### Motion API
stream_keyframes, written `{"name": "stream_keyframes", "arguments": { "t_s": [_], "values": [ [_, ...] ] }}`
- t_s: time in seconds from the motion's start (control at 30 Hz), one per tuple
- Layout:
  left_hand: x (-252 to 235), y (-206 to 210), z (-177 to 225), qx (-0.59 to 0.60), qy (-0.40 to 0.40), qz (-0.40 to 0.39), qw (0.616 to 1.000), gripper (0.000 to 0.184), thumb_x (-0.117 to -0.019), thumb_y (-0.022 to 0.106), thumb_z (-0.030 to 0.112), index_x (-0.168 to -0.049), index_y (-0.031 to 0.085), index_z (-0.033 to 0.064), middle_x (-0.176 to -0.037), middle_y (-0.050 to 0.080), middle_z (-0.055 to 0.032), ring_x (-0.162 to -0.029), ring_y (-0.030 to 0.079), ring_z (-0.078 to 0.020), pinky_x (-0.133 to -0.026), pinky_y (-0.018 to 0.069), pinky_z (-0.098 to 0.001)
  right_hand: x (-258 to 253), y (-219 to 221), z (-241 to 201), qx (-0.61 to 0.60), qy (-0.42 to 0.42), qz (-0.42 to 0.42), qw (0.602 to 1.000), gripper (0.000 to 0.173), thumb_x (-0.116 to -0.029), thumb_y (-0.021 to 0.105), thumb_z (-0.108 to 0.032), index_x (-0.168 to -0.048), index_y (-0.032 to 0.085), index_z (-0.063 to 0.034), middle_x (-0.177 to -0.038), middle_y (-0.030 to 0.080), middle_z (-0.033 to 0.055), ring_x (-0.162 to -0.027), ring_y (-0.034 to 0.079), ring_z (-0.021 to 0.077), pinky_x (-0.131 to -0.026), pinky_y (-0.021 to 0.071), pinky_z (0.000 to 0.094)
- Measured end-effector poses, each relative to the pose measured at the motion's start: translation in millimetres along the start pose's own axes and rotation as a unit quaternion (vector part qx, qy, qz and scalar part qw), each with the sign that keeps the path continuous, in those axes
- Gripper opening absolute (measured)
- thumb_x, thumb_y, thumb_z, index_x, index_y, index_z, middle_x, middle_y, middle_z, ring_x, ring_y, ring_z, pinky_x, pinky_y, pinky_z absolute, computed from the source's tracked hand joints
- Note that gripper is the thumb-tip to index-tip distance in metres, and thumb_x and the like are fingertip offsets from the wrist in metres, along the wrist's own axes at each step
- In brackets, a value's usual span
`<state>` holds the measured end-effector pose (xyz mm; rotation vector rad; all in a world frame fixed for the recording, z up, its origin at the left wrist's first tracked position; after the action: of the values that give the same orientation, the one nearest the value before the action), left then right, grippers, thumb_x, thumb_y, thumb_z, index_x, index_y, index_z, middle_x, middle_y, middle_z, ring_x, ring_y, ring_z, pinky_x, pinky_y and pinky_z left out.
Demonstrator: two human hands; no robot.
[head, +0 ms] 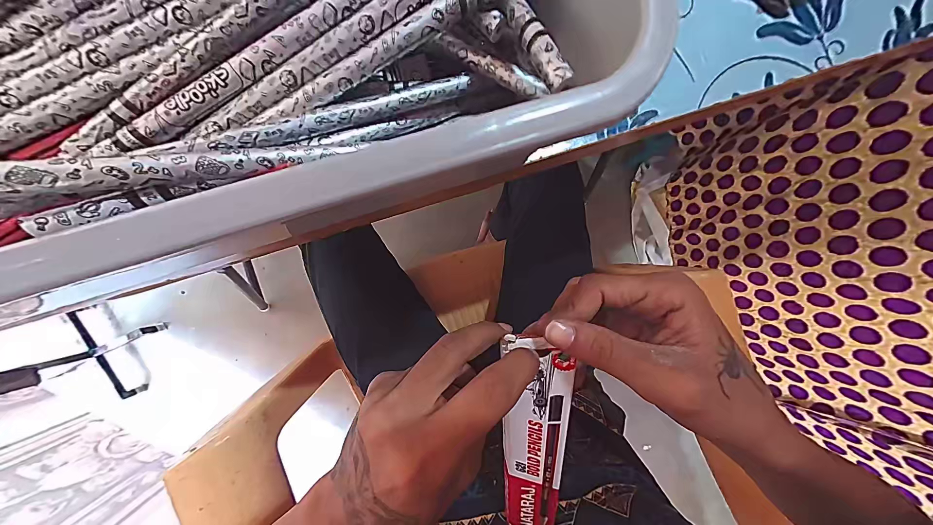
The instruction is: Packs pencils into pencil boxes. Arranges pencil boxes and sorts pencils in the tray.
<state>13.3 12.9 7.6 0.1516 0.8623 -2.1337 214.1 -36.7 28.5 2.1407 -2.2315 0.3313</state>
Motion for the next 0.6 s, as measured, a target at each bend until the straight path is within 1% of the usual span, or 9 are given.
{"name": "stream_keyframes", "arguments": {
  "t_s": [0.07, 0.13, 0.2, 0.33, 0.37, 0.43, 0.5, 0.6],
  "values": [
    [-1.0, -1.5, 1.4, -0.012, -0.007, -0.013, 1.0, 0.016, -0.104, 0.058, 0.015, -0.112, 0.07, 0.0102, -0.111, 0.072, -0.0117, -0.092, 0.068, -0.0036, -0.075, 0.0499, -0.0106, 1.6, 0.8, 1.2, 0.005, -0.007, 0.006, 1.0, 0.013, -0.0955, 0.067, -0.019, -0.085, 0.073, -0.0136, -0.081, 0.072, -0.0051, -0.07, 0.069, 0.0014, -0.059, 0.0576, 0.0142],
    [-2.5, -3.1, 2.8, -0.024, -0.009, -0.026, 0.999, 0.017, -0.1033, 0.058, 0.014, -0.113, 0.071, 0.0113, -0.11, 0.072, -0.0123, -0.091, 0.068, -0.0046, -0.074, 0.0489, -0.0113, 2.2, 0.8, 2.6, -0.001, -0.002, 0.009, 1.0, 0.014, -0.0954, 0.067, -0.019, -0.084, 0.073, -0.0141, -0.08, 0.072, -0.0052, -0.07, 0.068, 0.0011, -0.059, 0.0565, 0.014],
    [-4.8, -4.4, 4.0, -0.031, -0.009, -0.032, 0.999, 0.017, -0.1037, 0.058, 0.015, -0.113, 0.072, 0.0105, -0.109, 0.072, -0.0124, -0.092, 0.068, -0.0049, -0.074, 0.0494, -0.0112, 2.2, 0.3, 3.3, -0.013, 0.0, 0.007, 1.0, 0.014, -0.0958, 0.067, -0.019, -0.084, 0.072, -0.0138, -0.08, 0.071, -0.0043, -0.07, 0.068, 0.0019, -0.059, 0.0572, 0.0146],
    [-11.7, -8.3, 6.9, -0.036, -0.03, -0.057, 0.997, 0.017, -0.1038, 0.058, 0.019, -0.109, 0.073, 0.0111, -0.105, 0.072, -0.0114, -0.085, 0.066, -0.0043, -0.07, 0.0483, -0.0107, 1.8, -0.4, 3.2, -0.032, 0.001, -0.003, 0.999, 0.014, -0.097, 0.066, -0.019, -0.086, 0.073, -0.0132, -0.084, 0.073, -0.0036, -0.071, 0.069, 0.0018, -0.061, 0.0579, 0.0149],
    [-13.8, -9.1, 7.1, -0.028, -0.04, -0.063, 0.997, 0.017, -0.1035, 0.058, 0.019, -0.107, 0.073, 0.0106, -0.104, 0.072, -0.0106, -0.085, 0.067, -0.0032, -0.072, 0.0497, -0.01, 1.9, -0.6, 2.9, -0.028, 0.003, -0.006, 1.0, 0.015, -0.098, 0.065, -0.02, -0.087, 0.073, -0.0135, -0.084, 0.073, -0.0042, -0.071, 0.069, 0.0012, -0.06, 0.0576, 0.0146],
    [-16.5, -9.6, 5.8, 0.003, -0.057, -0.07, 0.996, 0.018, -0.1033, 0.058, 0.018, -0.104, 0.073, 0.0076, -0.101, 0.071, -0.0092, -0.081, 0.066, -0.0011, -0.072, 0.0512, -0.009, 1.8, -2.3, 2.2, -0.012, -0.001, -0.011, 1.0, 0.017, -0.0993, 0.063, -0.023, -0.088, 0.073, -0.0149, -0.086, 0.073, -0.0063, -0.069, 0.067, -0.0012, -0.059, 0.0562, 0.0129],
    [-18.0, -9.4, 3.9, 0.035, -0.064, -0.075, 0.994, 0.017, -0.1033, 0.058, 0.018, -0.101, 0.07, 0.0062, -0.099, 0.068, -0.0067, -0.077, 0.064, 0.0017, -0.069, 0.0519, -0.0078, 0.5, -6.0, 0.6, -0.003, -0.012, -0.03, 0.999, 0.016, -0.0994, 0.063, -0.023, -0.091, 0.074, -0.015, -0.089, 0.073, -0.0071, -0.071, 0.067, -0.0019, -0.06, 0.0564, 0.0123],
    [-19.1, -8.1, 3.5, 0.069, -0.077, -0.091, 0.991, 0.015, -0.1026, 0.058, 0.018, -0.099, 0.068, 0.0066, -0.097, 0.067, -0.0046, -0.073, 0.062, 0.0034, -0.065, 0.0517, -0.0073, -1.7, -12.5, -1.3, 0.027, -0.041, -0.069, 0.996, 0.015, -0.0982, 0.065, -0.024, -0.098, 0.077, -0.0138, -0.092, 0.075, -0.0073, -0.078, 0.069, -0.0015, -0.062, 0.0575, 0.0127]
  ]
}}
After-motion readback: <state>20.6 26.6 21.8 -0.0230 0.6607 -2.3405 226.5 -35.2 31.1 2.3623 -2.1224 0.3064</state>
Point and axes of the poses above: each hand's wrist, its own x-axis away from the middle knuckle, its own y-axis out of the palm, z = x × y, the point moved 2 cm from there along -x, towards the middle knuckle
